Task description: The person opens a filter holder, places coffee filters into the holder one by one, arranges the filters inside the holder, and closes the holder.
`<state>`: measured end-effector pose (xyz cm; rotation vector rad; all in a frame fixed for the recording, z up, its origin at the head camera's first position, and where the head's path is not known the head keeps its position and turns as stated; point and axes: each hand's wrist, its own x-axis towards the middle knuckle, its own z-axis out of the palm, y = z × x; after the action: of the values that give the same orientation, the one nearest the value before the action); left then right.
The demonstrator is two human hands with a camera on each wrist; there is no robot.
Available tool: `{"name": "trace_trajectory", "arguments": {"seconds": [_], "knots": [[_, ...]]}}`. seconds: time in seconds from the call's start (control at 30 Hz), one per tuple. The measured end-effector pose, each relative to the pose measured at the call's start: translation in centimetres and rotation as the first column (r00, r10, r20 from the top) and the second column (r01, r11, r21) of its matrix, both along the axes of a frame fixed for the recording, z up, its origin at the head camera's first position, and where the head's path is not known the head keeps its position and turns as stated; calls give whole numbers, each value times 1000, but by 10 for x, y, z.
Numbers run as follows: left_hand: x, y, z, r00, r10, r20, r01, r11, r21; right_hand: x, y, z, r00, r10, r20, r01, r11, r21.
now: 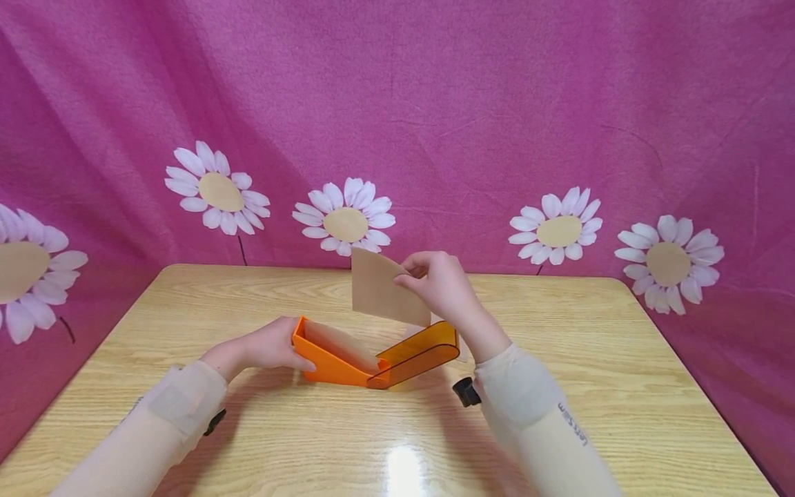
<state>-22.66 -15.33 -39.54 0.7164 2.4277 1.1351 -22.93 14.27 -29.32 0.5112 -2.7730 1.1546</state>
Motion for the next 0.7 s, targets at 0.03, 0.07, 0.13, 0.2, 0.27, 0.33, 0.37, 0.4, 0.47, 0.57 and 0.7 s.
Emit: {"name": "trace_trajectory", "arguments": {"seconds": [0.03, 0.07, 0.13, 0.2, 0.27, 0.33, 0.37, 0.4, 0.47, 0.57, 0.7], "knots": [[0, 0, 0, 1000, -2, -2, 2, 1000, 3, 1, -1, 1, 1000, 4, -1, -4, 1000, 0], [0, -1, -1, 1000, -5, -5, 5, 1000, 5, 1, -1, 1, 1000, 6, -4, -6, 1000, 0], [-1, -1, -1, 1000, -10, -9, 10, 1000, 9, 3, -3, 2, 1000, 11, -8, -11, 1000, 0], [-1, -1, -2, 1000, -7, -8, 7, 1000, 9, 5, -5, 3, 1000, 15, -4, -15, 1000, 3], [-1, -1, -2, 1000, -1, 0, 1, 1000, 8, 6, -6, 4, 1000, 21, 1, -21, 1000, 3], [0, -1, -2, 1000, 4, 9, -4, 1000, 8, 7, -7, 4, 999, 33, -1, -33, 999, 3], [0, -1, -2, 1000, 6, 12, -6, 1000, 8, 8, -8, 5, 999, 40, -4, -40, 999, 2], [0, -1, -2, 1000, 6, 15, -6, 1000, 9, 8, -9, 5, 999, 46, -7, -46, 999, 2], [0, -1, -2, 1000, 4, 13, -4, 1000, 10, 9, -10, 5, 998, 61, -12, -61, 998, 2], [0, -1, -2, 1000, 2, 8, -2, 1000, 10, 10, -12, 6, 996, 83, -15, -83, 997, 2], [-1, -1, -2, 1000, 3, 9, -3, 1000, 5, 11, -15, 6, 995, 102, -16, -102, 995, 7]]}}
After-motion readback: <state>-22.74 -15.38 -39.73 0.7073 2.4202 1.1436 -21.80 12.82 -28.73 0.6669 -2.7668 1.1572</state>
